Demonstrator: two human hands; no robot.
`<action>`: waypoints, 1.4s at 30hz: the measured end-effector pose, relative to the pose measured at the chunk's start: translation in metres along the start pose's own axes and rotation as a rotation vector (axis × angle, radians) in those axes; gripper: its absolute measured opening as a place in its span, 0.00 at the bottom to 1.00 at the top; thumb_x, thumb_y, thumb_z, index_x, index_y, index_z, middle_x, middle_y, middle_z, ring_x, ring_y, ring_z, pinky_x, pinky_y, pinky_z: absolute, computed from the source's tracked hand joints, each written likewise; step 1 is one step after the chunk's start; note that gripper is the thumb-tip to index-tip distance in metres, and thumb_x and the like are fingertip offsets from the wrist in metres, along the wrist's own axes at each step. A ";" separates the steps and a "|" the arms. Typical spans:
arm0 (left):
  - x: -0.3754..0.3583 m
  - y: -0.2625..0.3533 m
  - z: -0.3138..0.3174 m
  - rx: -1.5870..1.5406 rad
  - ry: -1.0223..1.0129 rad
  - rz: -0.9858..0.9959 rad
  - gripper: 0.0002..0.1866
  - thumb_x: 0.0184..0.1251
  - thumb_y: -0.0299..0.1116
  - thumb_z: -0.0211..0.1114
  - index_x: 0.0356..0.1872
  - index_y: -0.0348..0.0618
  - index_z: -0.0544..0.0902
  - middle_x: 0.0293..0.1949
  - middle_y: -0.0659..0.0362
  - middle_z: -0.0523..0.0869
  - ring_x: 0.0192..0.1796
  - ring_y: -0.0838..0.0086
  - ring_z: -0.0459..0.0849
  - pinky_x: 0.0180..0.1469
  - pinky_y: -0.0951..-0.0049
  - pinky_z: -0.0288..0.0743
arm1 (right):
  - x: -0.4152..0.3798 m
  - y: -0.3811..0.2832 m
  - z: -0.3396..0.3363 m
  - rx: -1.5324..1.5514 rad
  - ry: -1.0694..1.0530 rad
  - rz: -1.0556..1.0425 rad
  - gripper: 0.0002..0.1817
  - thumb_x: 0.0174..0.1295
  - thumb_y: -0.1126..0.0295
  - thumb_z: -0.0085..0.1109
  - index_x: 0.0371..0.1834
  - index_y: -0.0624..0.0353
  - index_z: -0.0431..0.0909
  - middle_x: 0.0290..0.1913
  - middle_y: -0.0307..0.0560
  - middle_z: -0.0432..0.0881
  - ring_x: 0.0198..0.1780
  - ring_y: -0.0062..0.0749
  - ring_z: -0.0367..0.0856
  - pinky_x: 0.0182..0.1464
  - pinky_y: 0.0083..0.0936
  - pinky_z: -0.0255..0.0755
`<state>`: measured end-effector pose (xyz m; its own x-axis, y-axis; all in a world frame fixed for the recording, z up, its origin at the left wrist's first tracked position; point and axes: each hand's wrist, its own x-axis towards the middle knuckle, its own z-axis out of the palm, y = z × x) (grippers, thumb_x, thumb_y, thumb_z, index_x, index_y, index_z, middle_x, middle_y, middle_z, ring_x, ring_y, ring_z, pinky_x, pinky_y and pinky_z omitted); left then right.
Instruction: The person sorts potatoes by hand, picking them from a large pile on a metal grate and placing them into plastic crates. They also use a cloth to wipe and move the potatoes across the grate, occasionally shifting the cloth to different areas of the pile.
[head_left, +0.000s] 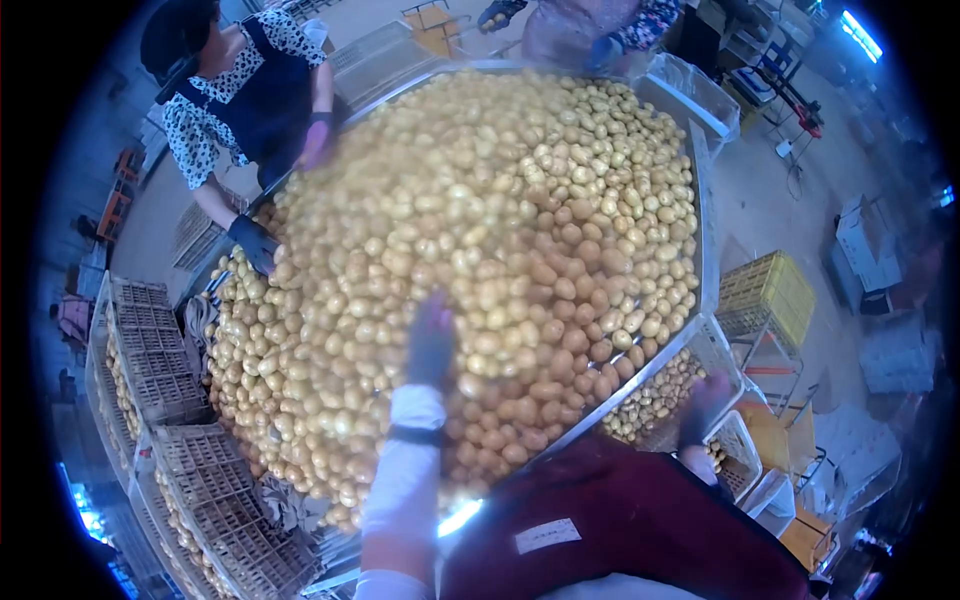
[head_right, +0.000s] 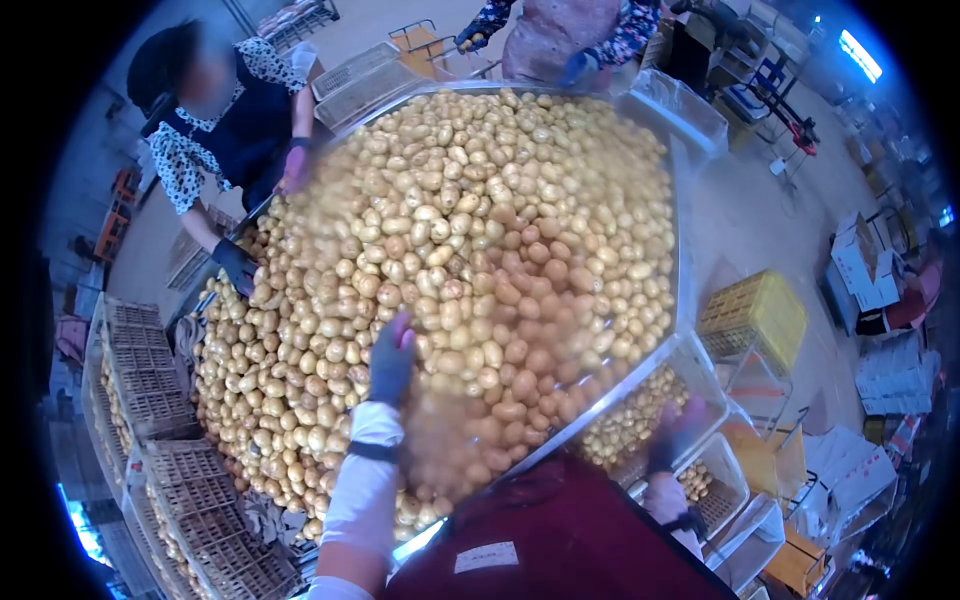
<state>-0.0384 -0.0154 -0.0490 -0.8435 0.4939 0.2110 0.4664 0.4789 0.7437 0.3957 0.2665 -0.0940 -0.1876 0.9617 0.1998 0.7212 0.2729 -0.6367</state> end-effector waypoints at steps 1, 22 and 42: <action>0.007 -0.012 0.008 0.013 -0.015 -0.016 0.19 0.67 0.29 0.68 0.58 0.39 0.80 0.51 0.51 0.85 0.53 0.67 0.84 0.58 0.69 0.77 | -0.001 -0.031 0.050 0.143 -0.008 -0.132 0.22 0.67 0.65 0.60 0.60 0.65 0.73 0.56 0.57 0.78 0.58 0.48 0.76 0.63 0.41 0.69; -0.010 0.118 0.004 -0.107 -0.152 0.138 0.20 0.72 0.39 0.62 0.60 0.39 0.80 0.52 0.50 0.85 0.54 0.57 0.84 0.57 0.62 0.75 | 0.045 -0.320 0.157 1.167 -1.454 0.053 0.19 0.73 0.62 0.51 0.60 0.61 0.78 0.56 0.49 0.80 0.57 0.39 0.79 0.60 0.36 0.73; 0.073 0.009 0.021 0.811 -0.246 0.122 0.20 0.68 0.31 0.57 0.61 0.45 0.74 0.58 0.53 0.79 0.53 0.58 0.82 0.49 0.58 0.78 | 0.057 -0.197 0.112 0.301 -0.475 -0.544 0.19 0.66 0.68 0.62 0.60 0.57 0.80 0.58 0.52 0.82 0.59 0.40 0.81 0.57 0.33 0.77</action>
<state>-0.0903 0.0405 -0.0405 -0.7374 0.6739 0.0467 0.6752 0.7374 0.0207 0.1683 0.2698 -0.0402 -0.7770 0.5800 0.2448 0.2472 0.6387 -0.7287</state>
